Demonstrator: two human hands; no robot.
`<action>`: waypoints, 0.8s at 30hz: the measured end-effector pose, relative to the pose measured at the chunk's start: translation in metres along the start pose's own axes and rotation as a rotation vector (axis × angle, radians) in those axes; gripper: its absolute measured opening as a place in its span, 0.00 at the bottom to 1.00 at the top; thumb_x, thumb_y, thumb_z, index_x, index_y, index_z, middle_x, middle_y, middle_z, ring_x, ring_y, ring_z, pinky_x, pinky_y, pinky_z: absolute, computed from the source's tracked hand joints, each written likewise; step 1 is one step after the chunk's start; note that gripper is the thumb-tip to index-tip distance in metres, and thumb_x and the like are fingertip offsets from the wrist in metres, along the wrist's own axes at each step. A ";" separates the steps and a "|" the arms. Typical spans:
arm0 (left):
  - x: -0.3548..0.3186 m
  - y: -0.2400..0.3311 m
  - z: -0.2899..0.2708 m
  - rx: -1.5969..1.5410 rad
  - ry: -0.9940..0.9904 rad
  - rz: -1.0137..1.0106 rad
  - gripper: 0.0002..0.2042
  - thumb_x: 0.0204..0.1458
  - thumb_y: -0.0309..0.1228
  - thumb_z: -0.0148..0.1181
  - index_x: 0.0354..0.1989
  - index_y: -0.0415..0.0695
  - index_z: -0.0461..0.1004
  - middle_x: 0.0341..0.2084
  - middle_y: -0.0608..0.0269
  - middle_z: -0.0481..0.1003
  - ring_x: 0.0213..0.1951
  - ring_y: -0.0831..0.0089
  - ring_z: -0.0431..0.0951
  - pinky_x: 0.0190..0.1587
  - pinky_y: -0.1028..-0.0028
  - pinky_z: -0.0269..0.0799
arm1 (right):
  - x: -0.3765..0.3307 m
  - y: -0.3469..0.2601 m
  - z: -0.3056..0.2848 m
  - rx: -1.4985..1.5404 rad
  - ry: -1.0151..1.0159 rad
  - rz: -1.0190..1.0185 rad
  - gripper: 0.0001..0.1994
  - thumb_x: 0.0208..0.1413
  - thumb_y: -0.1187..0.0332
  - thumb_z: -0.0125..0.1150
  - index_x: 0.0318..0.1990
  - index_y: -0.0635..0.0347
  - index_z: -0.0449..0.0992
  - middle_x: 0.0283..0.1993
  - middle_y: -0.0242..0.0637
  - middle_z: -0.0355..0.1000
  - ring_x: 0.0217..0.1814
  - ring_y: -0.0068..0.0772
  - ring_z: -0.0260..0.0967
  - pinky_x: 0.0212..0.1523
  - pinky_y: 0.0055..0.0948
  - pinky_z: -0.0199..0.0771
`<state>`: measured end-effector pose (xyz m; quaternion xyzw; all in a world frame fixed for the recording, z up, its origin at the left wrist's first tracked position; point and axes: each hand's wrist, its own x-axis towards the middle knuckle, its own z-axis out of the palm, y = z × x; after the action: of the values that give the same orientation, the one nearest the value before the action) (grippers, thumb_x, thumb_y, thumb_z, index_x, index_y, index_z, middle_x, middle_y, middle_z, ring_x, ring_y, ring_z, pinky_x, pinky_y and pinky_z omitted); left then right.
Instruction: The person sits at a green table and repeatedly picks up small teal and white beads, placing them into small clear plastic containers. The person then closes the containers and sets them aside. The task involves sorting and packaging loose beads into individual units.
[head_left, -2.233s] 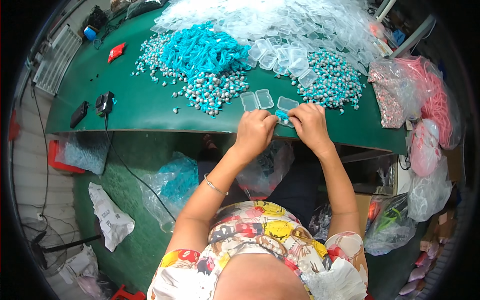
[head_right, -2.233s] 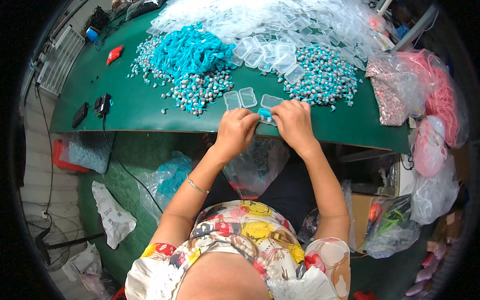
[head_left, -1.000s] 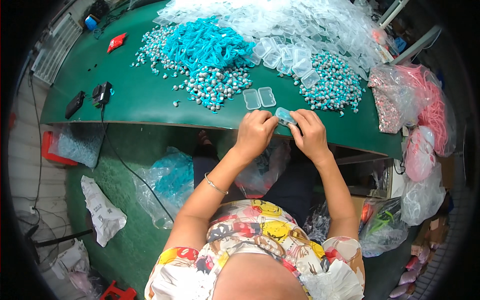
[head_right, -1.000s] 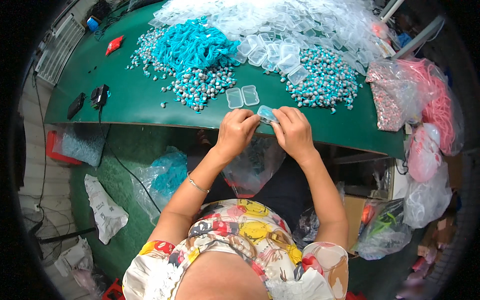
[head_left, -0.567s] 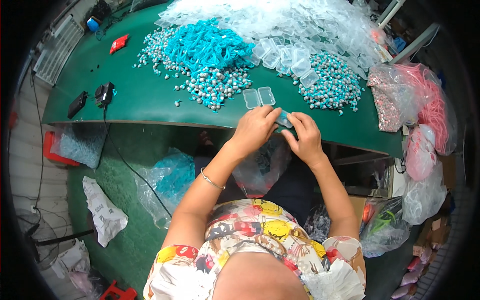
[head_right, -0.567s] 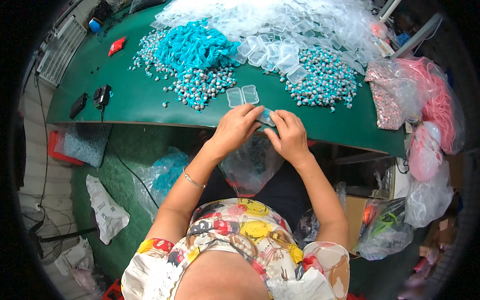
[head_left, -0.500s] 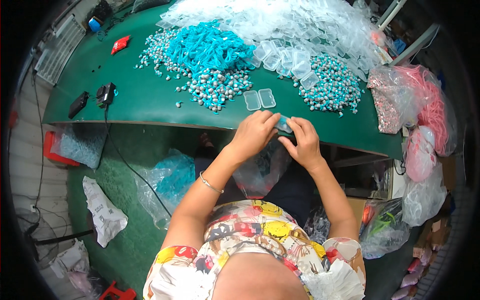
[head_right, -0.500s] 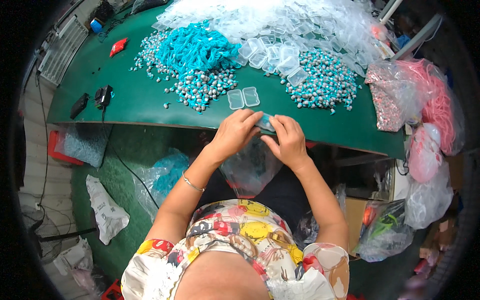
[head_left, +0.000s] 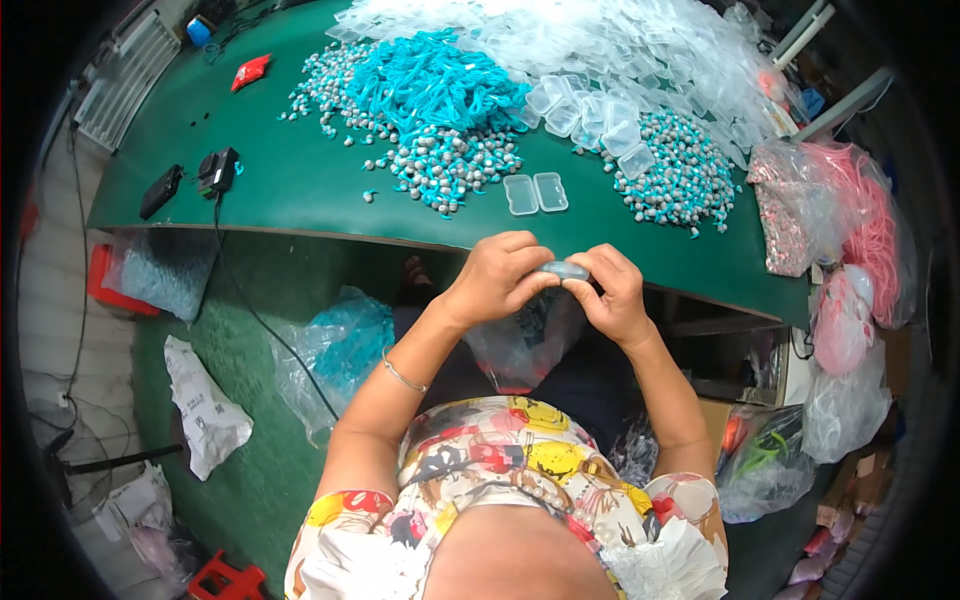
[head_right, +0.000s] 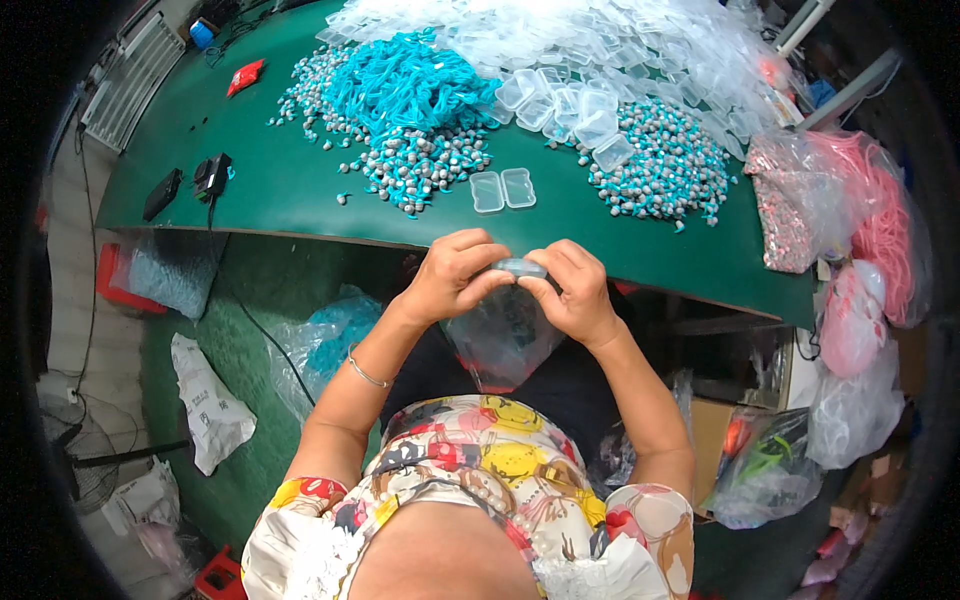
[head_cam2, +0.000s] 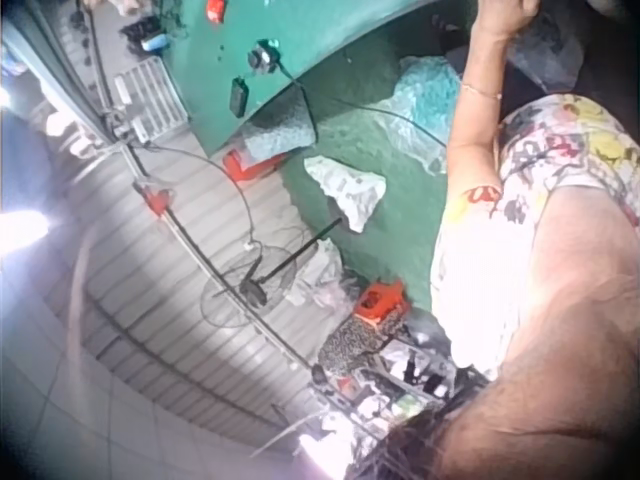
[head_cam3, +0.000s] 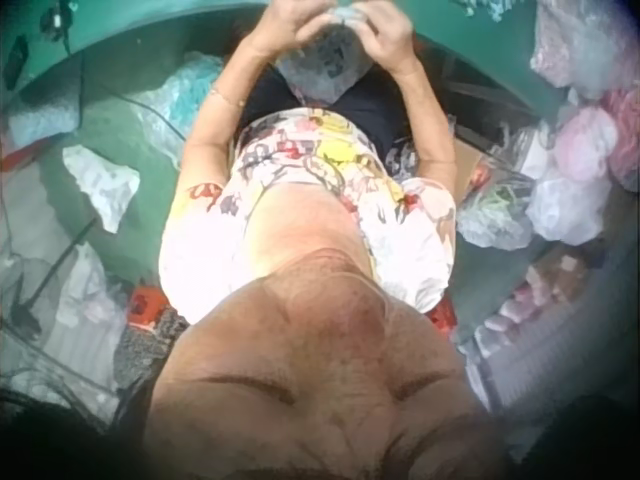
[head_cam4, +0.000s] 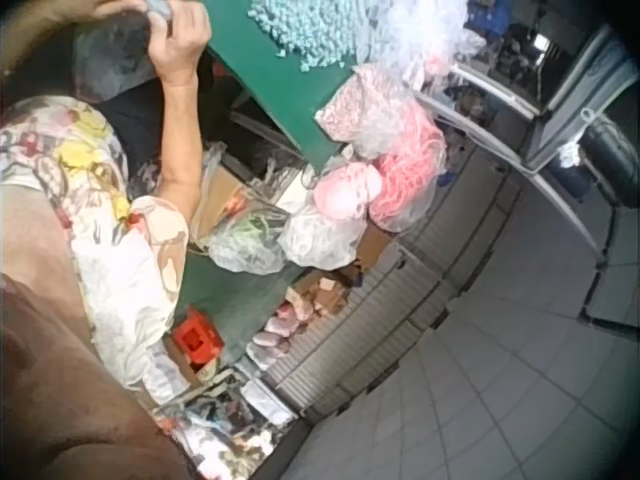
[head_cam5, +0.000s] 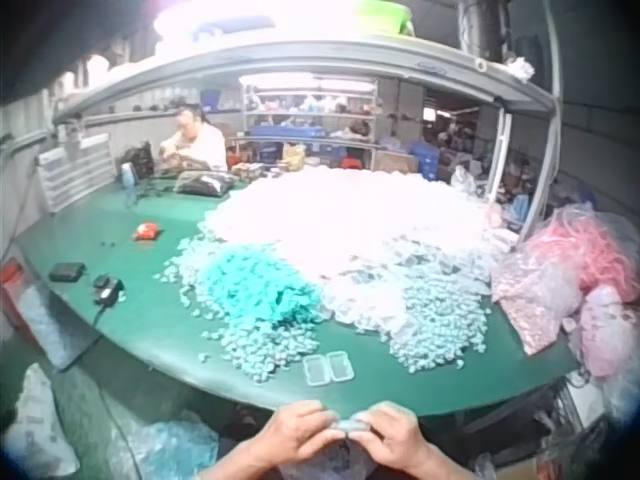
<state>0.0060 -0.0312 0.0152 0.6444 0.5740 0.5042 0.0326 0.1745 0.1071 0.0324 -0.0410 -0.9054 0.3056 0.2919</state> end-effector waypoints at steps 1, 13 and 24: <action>-0.004 -0.001 0.000 -0.020 0.017 -0.055 0.11 0.49 0.31 0.68 0.36 0.38 0.78 0.24 0.56 0.71 0.26 0.59 0.73 0.29 0.65 0.68 | 0.003 0.000 0.000 0.013 -0.031 0.012 0.11 0.51 0.67 0.67 0.40 0.60 0.78 0.35 0.42 0.74 0.35 0.46 0.71 0.36 0.38 0.70; -0.044 -0.003 0.062 0.283 -0.279 -0.213 0.11 0.49 0.37 0.66 0.32 0.42 0.78 0.27 0.55 0.75 0.33 0.54 0.78 0.35 0.59 0.74 | 0.061 0.025 0.033 -0.556 -0.066 -0.063 0.13 0.50 0.65 0.67 0.45 0.51 0.79 0.41 0.33 0.71 0.50 0.39 0.66 0.53 0.45 0.58; 0.055 -0.050 -0.014 0.798 0.224 -0.153 0.03 0.45 0.29 0.65 0.28 0.47 0.79 0.29 0.64 0.73 0.37 0.62 0.73 0.38 0.61 0.64 | 0.049 0.030 0.039 -0.438 0.058 0.072 0.09 0.50 0.69 0.67 0.38 0.56 0.77 0.33 0.40 0.73 0.37 0.44 0.73 0.40 0.41 0.69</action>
<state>-0.0476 0.0205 0.0244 0.5033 0.7704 0.3056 -0.2446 0.1092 0.1234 0.0150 -0.1444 -0.9394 0.1104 0.2908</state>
